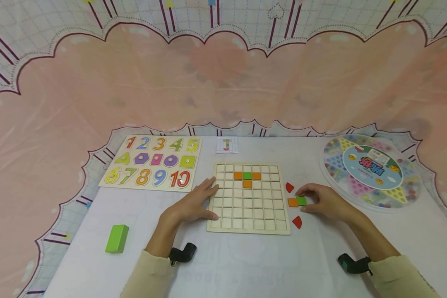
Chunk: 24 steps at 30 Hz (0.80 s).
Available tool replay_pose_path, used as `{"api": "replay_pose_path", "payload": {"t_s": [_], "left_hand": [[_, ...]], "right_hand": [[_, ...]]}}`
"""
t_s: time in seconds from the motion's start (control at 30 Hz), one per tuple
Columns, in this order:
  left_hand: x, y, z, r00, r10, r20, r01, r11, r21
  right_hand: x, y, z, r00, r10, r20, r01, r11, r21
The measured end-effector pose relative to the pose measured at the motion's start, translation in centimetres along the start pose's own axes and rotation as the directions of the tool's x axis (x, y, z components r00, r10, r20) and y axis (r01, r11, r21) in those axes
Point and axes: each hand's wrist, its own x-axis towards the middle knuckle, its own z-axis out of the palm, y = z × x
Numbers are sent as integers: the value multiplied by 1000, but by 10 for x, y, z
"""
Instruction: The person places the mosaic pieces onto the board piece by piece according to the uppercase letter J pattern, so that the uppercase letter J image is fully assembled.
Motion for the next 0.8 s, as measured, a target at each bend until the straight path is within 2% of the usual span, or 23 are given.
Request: {"api": "replay_pose_path", "payload": {"t_s": [0.5,0.8], "left_hand": [[1,-2,0,1000,9,-5,-9,1000,-20],[0,-4,0,1000,5,-1,-5,997,-72]], "right_hand": [[2,-3,1,1000,-4,-13,3,1000,-14],[2,-6,-9,1000,25,4,-25,1000,11]]}}
